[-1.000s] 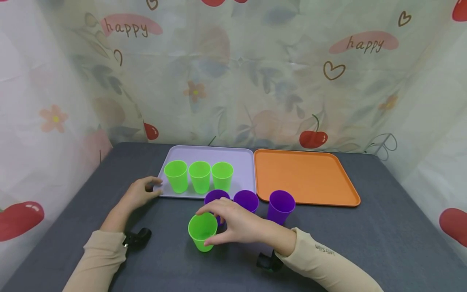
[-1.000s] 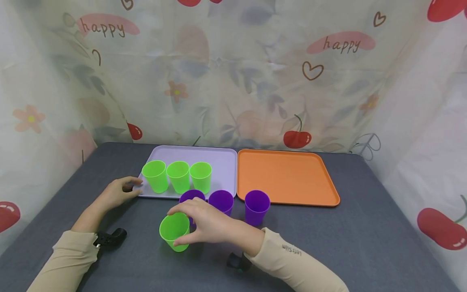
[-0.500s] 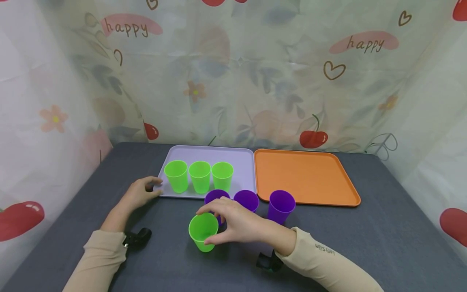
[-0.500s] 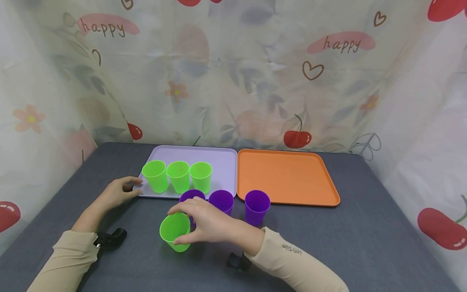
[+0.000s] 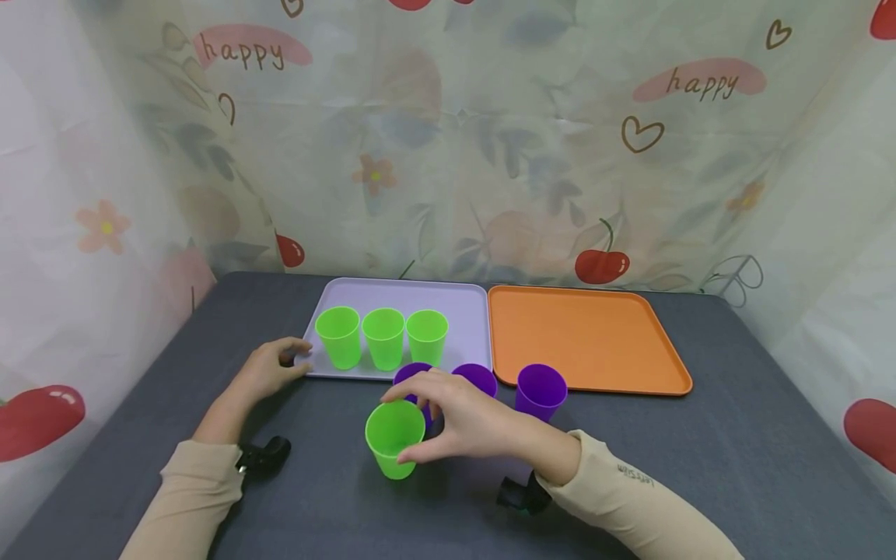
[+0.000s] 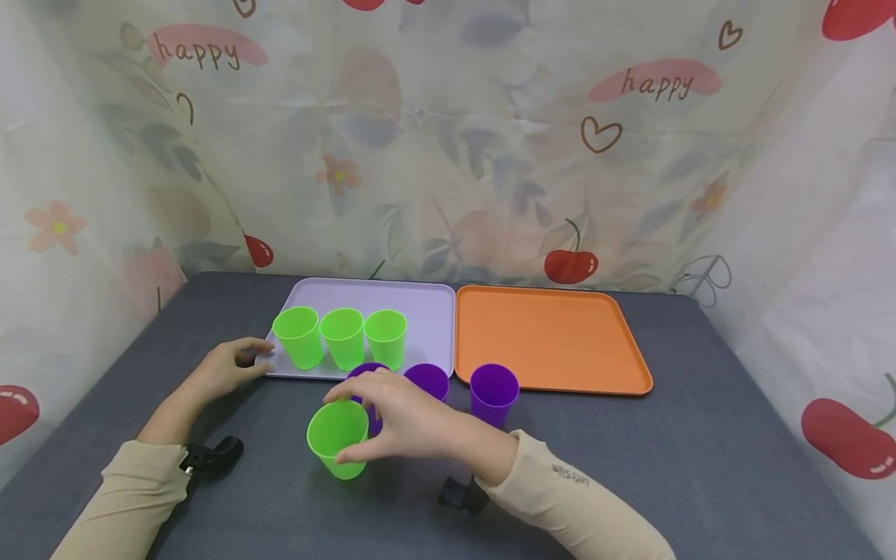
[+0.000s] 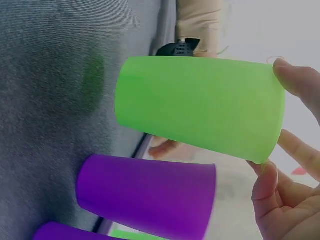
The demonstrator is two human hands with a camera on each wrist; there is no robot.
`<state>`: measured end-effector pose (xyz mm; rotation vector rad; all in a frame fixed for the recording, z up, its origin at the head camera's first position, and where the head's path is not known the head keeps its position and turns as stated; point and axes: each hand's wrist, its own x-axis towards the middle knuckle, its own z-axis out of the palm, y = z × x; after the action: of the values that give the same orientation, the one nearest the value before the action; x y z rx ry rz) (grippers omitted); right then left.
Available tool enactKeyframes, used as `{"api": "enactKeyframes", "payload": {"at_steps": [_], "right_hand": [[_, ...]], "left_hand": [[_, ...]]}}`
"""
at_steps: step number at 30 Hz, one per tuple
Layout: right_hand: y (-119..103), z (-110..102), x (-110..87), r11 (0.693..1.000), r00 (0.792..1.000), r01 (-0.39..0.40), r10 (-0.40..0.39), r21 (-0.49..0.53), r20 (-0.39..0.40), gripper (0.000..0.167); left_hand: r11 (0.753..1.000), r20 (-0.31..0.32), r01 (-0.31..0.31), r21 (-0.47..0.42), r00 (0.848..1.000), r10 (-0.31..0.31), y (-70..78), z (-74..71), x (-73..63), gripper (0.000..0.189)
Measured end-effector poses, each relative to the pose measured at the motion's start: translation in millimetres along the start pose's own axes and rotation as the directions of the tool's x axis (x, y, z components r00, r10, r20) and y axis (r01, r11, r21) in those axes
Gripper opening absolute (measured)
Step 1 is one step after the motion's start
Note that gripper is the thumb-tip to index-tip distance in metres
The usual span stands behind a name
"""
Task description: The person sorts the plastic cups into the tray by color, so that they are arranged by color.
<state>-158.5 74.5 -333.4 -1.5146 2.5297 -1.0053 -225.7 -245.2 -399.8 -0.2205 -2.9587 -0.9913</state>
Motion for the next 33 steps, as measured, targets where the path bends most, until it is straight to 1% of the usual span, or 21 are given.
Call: {"api": "enactKeyframes", "payload": {"at_steps": [9,17,21,26,30,31,33], "right_hand": [[-6.7,-17.9,-1.3,1.000,1.000,0.013,-0.012,0.020,-0.014,0.055],[-11.6,-30.8,-2.4,0.998,0.998,0.041,-0.038,0.057,-0.049,0.057],[-13.3,-39.0,-3.2,0.997,0.998,0.038,-0.035,0.065,-0.055,0.056],[-14.3,-49.2,-4.2,0.998,0.996,0.025,-0.021,0.052,-0.084,0.056],[-12.4,-56.2,-4.1,0.999,0.992,0.034,-0.030,0.030,-0.124,0.055],[-11.5,-57.8,-4.0,0.999,0.990,0.042,-0.038,0.023,-0.136,0.055],[-8.9,-61.3,-3.9,0.999,0.987,0.053,-0.051,0.009,-0.155,0.054]], "left_hand": [[1.000,0.010,0.012,0.007,1.000,-0.012,0.4,-0.5,0.1,0.037],[1.000,0.013,0.012,0.007,1.000,-0.012,0.2,-0.9,0.2,0.037],[1.000,0.013,0.012,0.005,1.000,-0.012,-1.0,-0.8,0.6,0.037],[1.000,0.015,0.007,0.000,1.000,-0.007,-1.1,-1.4,0.8,0.037],[1.000,0.009,-0.007,-0.022,1.000,0.007,-5.2,-1.5,1.8,0.038],[0.999,-0.008,-0.025,-0.023,1.000,0.025,-8.2,-0.8,2.8,0.038],[0.999,-0.015,-0.038,-0.029,0.999,0.038,-10.2,-0.4,3.1,0.039]]}}
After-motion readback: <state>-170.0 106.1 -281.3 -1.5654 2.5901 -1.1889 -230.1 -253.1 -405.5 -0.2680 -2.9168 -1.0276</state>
